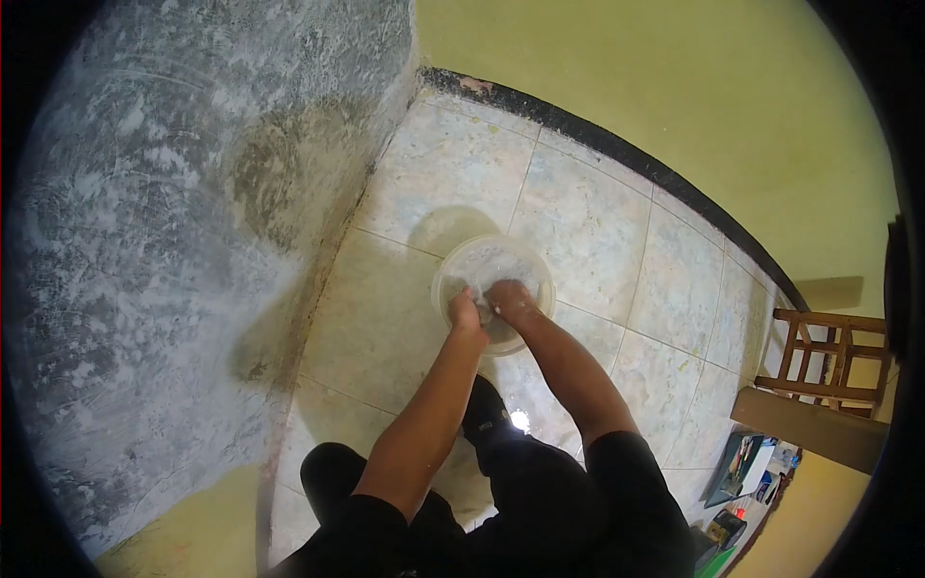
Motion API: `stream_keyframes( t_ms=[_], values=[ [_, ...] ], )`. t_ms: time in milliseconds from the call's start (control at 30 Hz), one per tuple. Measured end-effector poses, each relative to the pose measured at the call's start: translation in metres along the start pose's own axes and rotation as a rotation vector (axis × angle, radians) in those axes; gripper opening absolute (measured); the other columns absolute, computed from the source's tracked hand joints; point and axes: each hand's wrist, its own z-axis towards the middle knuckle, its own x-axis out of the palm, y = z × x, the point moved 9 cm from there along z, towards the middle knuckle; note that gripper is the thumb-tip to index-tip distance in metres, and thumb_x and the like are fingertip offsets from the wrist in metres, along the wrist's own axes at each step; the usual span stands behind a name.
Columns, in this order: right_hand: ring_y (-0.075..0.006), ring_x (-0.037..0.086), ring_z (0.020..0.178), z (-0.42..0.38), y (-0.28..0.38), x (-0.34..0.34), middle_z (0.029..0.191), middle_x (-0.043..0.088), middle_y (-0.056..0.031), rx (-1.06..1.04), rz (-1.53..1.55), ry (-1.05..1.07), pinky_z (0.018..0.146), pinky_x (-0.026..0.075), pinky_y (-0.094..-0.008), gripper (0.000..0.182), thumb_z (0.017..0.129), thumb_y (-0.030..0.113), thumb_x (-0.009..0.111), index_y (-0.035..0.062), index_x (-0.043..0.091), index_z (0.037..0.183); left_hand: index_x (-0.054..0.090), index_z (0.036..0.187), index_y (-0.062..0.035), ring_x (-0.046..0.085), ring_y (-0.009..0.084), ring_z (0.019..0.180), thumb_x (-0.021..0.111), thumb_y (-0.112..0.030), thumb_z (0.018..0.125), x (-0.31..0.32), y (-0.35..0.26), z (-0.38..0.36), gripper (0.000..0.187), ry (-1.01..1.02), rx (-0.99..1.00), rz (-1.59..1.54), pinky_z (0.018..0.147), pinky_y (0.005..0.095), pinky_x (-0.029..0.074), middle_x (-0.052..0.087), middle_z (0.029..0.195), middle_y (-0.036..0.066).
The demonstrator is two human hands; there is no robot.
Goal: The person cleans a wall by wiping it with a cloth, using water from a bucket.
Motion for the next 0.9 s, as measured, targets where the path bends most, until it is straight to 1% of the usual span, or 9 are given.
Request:
stream_keyframes(
  t_ms=[133,300,467,500,600,700,733,833,900],
  values=[
    [-0.027,0.067,0.09,-0.027,0.002,-0.041,0.095,0.068,-0.018,0.009,0.231,-0.149,0.082,0.05,-0.0372,0.025,0.082,0.017,0.063,0.0019,0.066,0.101,0.049,0.129,-0.0056,0.047,0.0295,0.122,0.038,-0.048,0.095,-0.01,-0.013,0.006,0.055,-0.089,0.085,0.091,0.102,0.0506,0.036,0.05,0.133,0.013],
    [-0.0232,0.061,0.076,-0.078,-0.008,-0.069,0.082,0.064,-0.0124,-0.158,1.463,-0.291,0.073,0.047,-0.0314,0.024,0.082,0.021,0.068,0.0005,0.061,0.092,0.058,0.113,-0.0062,0.065,0.0253,0.088,0.05,-0.052,0.09,0.045,-0.019,-0.014,0.052,0.414,0.034,-0.159,0.08,0.039,0.053,0.065,0.102,0.01],
    [-0.0184,0.054,0.102,-0.08,-0.032,-0.07,0.12,0.055,-0.0116,0.092,0.894,-0.79,0.084,0.044,-0.0332,0.029,0.089,0.014,0.057,0.0031,0.054,0.116,0.057,0.099,-0.0079,0.064,0.0251,0.085,0.052,-0.031,0.095,0.041,-0.02,-0.02,0.024,0.15,0.206,-0.204,0.077,0.0396,0.053,0.063,0.093,0.009],
    [-0.0184,0.054,0.102,-0.075,-0.035,-0.067,0.12,0.055,-0.0116,0.096,0.901,-0.791,0.084,0.044,-0.0332,0.029,0.089,0.014,0.057,0.0031,0.054,0.116,0.057,0.099,-0.0079,0.064,0.0251,0.085,0.052,-0.031,0.095,0.038,-0.019,-0.02,0.024,0.148,0.205,-0.197,0.077,0.0396,0.053,0.063,0.093,0.009],
    [-0.0191,0.046,0.123,-0.044,0.008,-0.031,0.132,0.051,-0.0101,-0.211,1.622,-0.036,0.105,0.034,-0.0303,0.054,0.096,0.037,0.051,0.0049,0.043,0.139,0.058,0.103,-0.0091,0.064,0.0246,0.085,0.052,-0.033,0.095,0.038,-0.028,-0.018,0.026,0.219,0.229,-0.167,0.076,0.0401,0.052,0.063,0.095,0.008],
    [-0.0192,0.051,0.118,-0.064,0.023,-0.034,0.133,0.051,-0.0094,-0.171,1.705,0.076,0.101,0.039,-0.0307,0.062,0.096,0.045,0.05,0.0033,0.04,0.141,0.059,0.109,-0.0048,0.063,0.0232,0.084,0.049,-0.033,0.096,0.018,-0.032,0.006,0.033,0.079,0.19,-0.24,0.073,0.0354,0.051,0.064,0.096,0.008],
    [-0.02,0.058,0.107,-0.063,0.018,-0.013,0.124,0.058,-0.009,-0.013,1.734,0.211,0.095,0.044,-0.0316,0.059,0.096,0.045,0.05,0.0017,0.046,0.137,0.059,0.11,-0.0035,0.062,0.0233,0.085,0.051,-0.034,0.095,0.016,-0.055,0.006,0.035,0.02,0.453,0.211,0.075,0.0349,0.05,0.063,0.098,0.007],
    [-0.0256,0.064,0.086,-0.06,-0.003,-0.01,0.106,0.066,-0.013,0.022,1.537,-0.088,0.081,0.049,-0.0367,0.056,0.095,0.052,0.047,0.0034,0.06,0.12,0.06,0.11,-0.0003,0.061,0.0242,0.088,0.058,-0.027,0.09,0.044,-0.078,-0.042,0.034,0.029,0.735,0.776,0.083,0.0333,0.047,0.063,0.103,0.01],
    [-0.0271,0.064,0.091,-0.064,-0.015,-0.031,0.104,0.066,-0.0167,0.092,1.402,-0.15,0.083,0.048,-0.0371,0.058,0.096,0.052,0.044,0.0003,0.06,0.116,0.061,0.109,-0.0005,0.061,0.0244,0.089,0.061,-0.018,0.085,0.067,-0.068,-0.06,0.029,0.586,0.584,0.516,0.084,0.033,0.047,0.063,0.102,0.012]
  ],
)
